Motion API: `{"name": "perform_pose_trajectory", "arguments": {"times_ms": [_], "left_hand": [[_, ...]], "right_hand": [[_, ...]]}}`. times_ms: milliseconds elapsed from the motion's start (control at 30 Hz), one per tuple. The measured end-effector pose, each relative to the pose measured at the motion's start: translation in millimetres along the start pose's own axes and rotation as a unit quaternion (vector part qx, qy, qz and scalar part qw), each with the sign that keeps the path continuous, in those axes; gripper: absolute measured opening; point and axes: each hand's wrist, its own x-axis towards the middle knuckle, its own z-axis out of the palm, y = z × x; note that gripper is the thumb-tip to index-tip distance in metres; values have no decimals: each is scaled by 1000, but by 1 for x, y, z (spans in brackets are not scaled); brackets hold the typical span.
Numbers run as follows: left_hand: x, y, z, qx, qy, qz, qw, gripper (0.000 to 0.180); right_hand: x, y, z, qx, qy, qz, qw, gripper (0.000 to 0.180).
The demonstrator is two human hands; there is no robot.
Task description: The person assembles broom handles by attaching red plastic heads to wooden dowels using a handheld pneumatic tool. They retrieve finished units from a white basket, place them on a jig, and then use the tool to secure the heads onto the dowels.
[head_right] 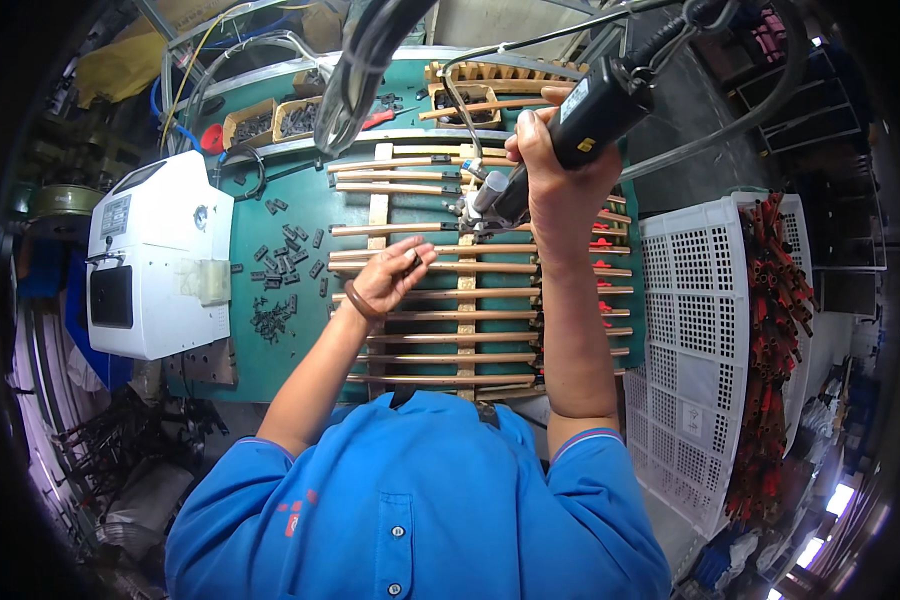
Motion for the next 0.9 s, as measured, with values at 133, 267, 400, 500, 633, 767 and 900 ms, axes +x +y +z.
{"name": "perform_pose_trajectory", "arguments": {"times_ms": [133,267,400,500,633,767,900], "left_hand": [[-7,-30,-9,-42,-38,-21,998,28],[-3,-38,-2,41,40,-43,997,20],[-2,-40,5,72,48,-51,995,28],[-4,-40,12,68,23,-36,997,44],[-6,-37,15,110,29,-34,993,56],[-4,-35,15,173,48,-32,983,62],[-3,-34,18,157,36,-23,987,60]], "right_hand": [[-3,5,-3,17,9,17,1000,32],[-7,1,-2,7,5,13,1000,32],[-11,1,-6,36,3,32,999,32],[-14,4,-9,50,-9,19,999,28],[-21,-1,-5,50,-2,29,998,29],[-26,-2,0,73,0,41,996,30],[-30,-1,2,55,-2,27,998,31]]}}
